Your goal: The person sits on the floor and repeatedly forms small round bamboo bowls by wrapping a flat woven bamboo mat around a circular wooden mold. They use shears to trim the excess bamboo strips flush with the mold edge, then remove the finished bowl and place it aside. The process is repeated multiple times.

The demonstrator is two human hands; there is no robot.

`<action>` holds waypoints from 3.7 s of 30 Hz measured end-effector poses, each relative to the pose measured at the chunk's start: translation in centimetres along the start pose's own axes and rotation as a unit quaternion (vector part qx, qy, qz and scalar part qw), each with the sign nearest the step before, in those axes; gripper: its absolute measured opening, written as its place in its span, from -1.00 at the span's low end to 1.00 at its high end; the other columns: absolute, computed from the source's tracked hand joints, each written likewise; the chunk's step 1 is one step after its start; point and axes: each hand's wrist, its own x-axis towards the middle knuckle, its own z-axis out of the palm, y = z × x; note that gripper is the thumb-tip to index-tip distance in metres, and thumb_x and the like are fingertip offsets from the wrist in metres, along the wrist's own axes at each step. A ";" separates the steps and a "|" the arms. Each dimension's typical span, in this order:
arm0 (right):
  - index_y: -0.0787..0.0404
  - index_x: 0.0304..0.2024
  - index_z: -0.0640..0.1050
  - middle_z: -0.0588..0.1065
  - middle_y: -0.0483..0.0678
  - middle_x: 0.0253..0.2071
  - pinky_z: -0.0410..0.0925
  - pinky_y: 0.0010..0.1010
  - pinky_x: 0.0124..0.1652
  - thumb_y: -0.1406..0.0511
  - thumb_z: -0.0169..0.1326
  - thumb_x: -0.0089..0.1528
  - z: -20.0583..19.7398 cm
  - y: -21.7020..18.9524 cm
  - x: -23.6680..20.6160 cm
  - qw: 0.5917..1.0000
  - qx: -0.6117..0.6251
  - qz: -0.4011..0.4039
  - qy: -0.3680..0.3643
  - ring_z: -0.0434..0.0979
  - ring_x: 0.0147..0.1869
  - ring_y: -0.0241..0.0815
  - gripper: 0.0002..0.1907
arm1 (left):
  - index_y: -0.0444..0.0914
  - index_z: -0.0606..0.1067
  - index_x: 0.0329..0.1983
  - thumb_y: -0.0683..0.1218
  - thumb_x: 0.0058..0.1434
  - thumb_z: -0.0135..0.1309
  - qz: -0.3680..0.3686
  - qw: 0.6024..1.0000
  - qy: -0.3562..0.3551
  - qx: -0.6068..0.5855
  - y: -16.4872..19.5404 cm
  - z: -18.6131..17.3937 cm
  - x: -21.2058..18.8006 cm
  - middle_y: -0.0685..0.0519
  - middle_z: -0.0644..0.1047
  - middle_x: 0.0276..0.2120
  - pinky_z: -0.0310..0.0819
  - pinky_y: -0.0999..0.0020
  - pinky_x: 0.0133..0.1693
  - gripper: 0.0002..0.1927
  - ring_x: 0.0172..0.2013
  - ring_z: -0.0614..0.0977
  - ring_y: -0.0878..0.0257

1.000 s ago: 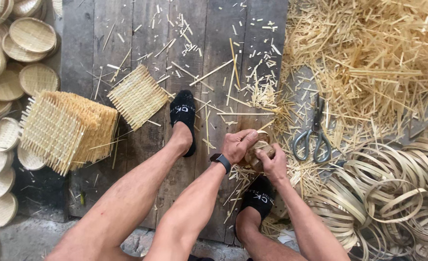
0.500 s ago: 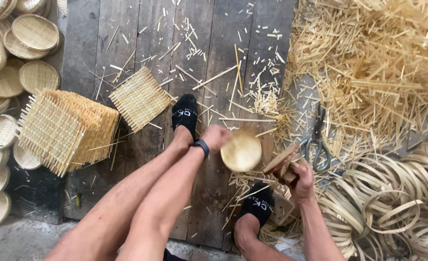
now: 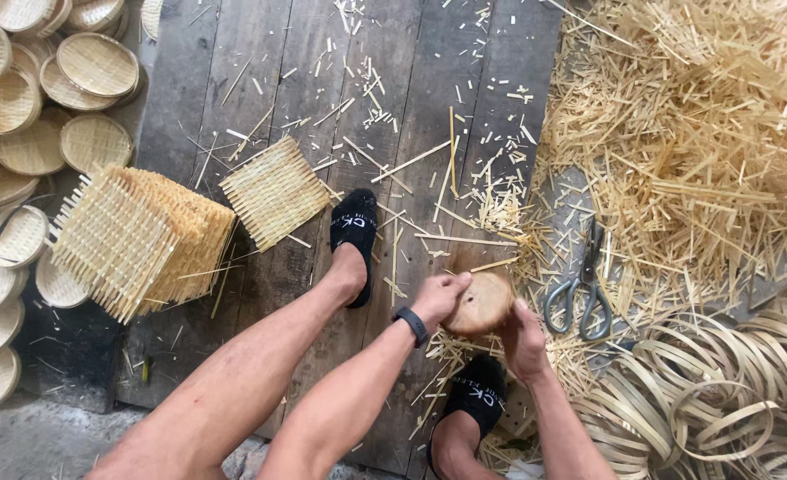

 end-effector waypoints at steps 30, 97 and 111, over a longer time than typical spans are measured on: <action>0.36 0.10 0.55 0.49 0.08 -0.10 0.34 -0.25 -0.07 0.09 -0.14 0.49 -1.1 2.9 1.6 0.974 -0.138 -0.073 0.162 0.43 -0.05 -0.10 -0.52 | -0.27 0.55 -0.08 -0.21 0.20 0.15 0.674 0.532 0.165 0.484 14.4 -16.6 -2.1 -0.14 0.62 -0.14 0.56 0.11 -0.03 -0.78 -0.14 0.64 0.01; 0.22 -0.22 0.61 0.56 -0.03 -0.21 0.49 -0.38 -0.24 0.34 0.20 0.20 0.9 -12.0 -13.0 0.675 -0.538 -0.505 0.013 0.58 -0.18 -0.14 -0.88 | -0.12 0.42 -0.68 0.65 0.19 -0.38 -0.097 0.964 -0.244 0.039 10.0 8.0 -17.7 0.13 0.35 -0.71 0.18 0.45 -0.65 -0.14 -0.69 0.32 0.35; 0.29 -0.21 0.59 0.48 -0.04 -0.32 0.44 -0.38 -0.23 0.36 0.13 0.21 6.2 -10.3 -11.4 0.628 -0.623 -0.467 0.017 0.49 -0.21 -0.15 -0.87 | -0.01 0.19 -0.76 0.62 0.21 -0.32 -0.008 0.989 -0.140 -0.047 7.5 4.0 -18.8 0.28 0.14 -0.82 -0.10 0.43 -0.75 -0.24 -0.82 0.12 0.42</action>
